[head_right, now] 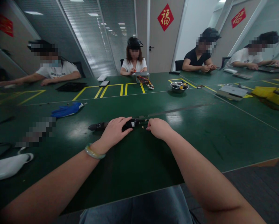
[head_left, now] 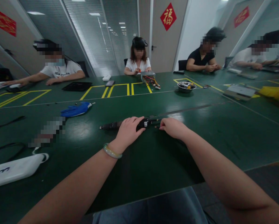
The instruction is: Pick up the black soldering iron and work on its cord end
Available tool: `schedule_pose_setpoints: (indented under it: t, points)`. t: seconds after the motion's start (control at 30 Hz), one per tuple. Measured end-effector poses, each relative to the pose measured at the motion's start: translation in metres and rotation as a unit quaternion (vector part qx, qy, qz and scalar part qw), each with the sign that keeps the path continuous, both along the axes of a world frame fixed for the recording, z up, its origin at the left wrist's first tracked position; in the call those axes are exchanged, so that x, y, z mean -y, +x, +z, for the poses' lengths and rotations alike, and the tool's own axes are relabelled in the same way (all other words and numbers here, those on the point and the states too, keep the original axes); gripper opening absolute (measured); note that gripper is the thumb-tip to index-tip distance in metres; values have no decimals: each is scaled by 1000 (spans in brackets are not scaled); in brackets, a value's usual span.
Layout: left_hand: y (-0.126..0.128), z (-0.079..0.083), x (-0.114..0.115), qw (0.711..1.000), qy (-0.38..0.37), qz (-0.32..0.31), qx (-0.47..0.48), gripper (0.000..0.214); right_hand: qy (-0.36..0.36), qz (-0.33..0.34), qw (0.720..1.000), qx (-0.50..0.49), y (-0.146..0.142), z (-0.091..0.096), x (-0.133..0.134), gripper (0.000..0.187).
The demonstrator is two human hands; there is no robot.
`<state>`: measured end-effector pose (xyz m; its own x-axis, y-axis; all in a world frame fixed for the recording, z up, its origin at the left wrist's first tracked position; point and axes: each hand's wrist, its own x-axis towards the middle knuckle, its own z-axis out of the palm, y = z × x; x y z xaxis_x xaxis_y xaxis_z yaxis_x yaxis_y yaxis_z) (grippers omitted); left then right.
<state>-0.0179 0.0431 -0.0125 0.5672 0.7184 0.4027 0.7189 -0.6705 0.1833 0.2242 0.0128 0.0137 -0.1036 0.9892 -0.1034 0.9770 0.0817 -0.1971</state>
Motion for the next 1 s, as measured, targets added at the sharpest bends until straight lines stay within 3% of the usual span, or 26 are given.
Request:
schedule_pose_setpoints:
  t: [0.33, 0.67, 1.0]
  points:
    - [-2, 2, -3, 1000, 2, 13, -13, 40, 120, -65, 989, -57, -19, -3, 3, 11]
    - [-7, 8, 0, 999, 9, -10, -35, 38, 41, 12, 994, -105, -3, -12, -6, 11]
    - [-5, 12, 10, 997, 48, 33, -59, 34, -27, 87, 979, -185, -9, -10, -2, 12]
